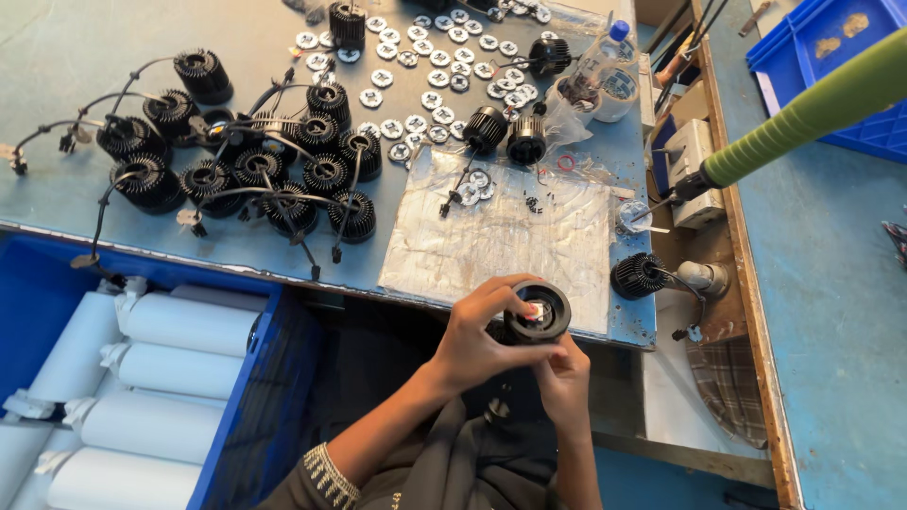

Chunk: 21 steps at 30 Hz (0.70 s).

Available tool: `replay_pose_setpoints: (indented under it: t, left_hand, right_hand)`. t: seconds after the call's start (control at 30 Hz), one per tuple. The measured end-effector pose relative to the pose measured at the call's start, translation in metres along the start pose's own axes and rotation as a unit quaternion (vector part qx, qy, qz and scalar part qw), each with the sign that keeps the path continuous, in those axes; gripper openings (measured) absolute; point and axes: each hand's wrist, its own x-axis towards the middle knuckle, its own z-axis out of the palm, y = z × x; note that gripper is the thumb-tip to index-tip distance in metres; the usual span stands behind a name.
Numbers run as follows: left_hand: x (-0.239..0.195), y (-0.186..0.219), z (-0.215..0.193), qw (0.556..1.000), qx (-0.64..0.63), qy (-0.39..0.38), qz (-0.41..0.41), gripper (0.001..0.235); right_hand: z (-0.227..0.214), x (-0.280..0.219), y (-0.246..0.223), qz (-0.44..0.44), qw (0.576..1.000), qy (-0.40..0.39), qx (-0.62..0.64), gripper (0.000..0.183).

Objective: The person picks up a black cylindrical heat sink component and inserts a small white rectangular piece into its center. They then place a circular metal disc over the opening and press it into place, completing the assembly of one unit.

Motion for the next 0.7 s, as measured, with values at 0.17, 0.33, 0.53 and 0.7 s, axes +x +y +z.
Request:
replay_pose_setpoints:
  t: [0.17,0.33,0.53,0.7]
  left_hand:
    - [-0.001,0.030,0.004,0.997,-0.070,0.001,-0.022,0.050]
    - [-0.009,0.049,0.003,0.985,-0.162,-0.014,-0.053,0.057]
    - [-0.012,0.063,0.002,0.967,-0.231,0.007,-0.109,0.052]
    - [-0.010,0.069,-0.002,0.948,-0.286,0.002,-0.141,0.049]
  right_hand:
    - [0.004,-0.014,-0.012,-0.068,0.998,0.002,-0.021,0.041]
    - [0.012,-0.026,-0.037,-0.137,0.982,0.001,-0.128,0.035]
    - [0.017,-0.037,-0.053,-0.078,0.996,0.000,-0.048,0.037]
    - [0.016,-0.033,-0.066,-0.098,0.991,-0.043,-0.082,0.023]
